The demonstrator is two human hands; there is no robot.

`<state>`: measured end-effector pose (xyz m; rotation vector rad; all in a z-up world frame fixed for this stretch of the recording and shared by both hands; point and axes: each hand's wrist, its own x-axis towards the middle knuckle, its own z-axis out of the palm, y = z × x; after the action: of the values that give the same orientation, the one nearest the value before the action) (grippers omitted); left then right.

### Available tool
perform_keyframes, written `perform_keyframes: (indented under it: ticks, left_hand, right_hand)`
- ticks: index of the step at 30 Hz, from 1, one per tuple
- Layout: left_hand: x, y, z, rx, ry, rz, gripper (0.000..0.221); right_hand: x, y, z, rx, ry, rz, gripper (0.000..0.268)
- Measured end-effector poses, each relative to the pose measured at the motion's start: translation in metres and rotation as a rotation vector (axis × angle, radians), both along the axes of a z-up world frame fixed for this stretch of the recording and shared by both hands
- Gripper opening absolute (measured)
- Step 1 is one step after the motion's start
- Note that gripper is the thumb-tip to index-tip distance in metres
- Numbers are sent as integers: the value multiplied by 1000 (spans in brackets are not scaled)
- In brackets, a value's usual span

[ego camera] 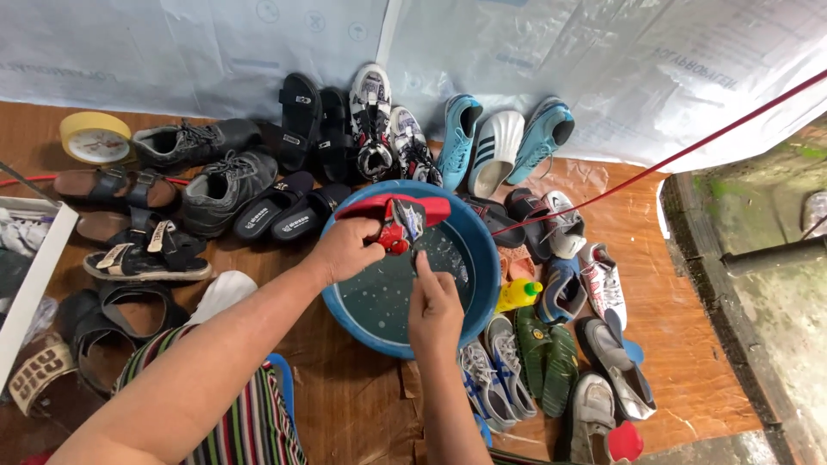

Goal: Scrubbing a red sandal with a brush in a basin of water to clean it.

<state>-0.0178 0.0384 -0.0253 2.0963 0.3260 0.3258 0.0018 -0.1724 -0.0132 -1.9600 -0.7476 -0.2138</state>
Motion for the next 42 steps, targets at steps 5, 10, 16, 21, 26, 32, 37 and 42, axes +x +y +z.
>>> perform_keyframes:
  ticks: [5,10,16,21,26,32,37,42]
  left_hand:
    - [-3,-8,7,37,-26,-4,17]
    - [-2,-8,0,96,6,-14,19]
    - [-2,-12,7,183,21,-51,24]
    - [3,-5,-3,202,-50,5,29]
    - [4,-20,14,168,-38,45,24]
    - [13,-22,4,50,-78,114,18]
    - [18,-23,10,-52,57,139,15]
    - [39,-25,-23,-352,-49,60,7]
  right_hand:
    - [30,-15,-32,30,21,-93,49]
    - [7,-2,-16,51,18,-67,50]
    - [28,-16,-26,51,38,-90,47]
    - [16,-3,-30,31,-74,-57,48]
    - [19,-6,-33,63,-30,-67,49]
    - [23,-12,-39,-39,-110,-63,45]
    - [14,-4,-34,-64,-151,-23,42]
    - [31,-15,-47,-86,-111,-138,40]
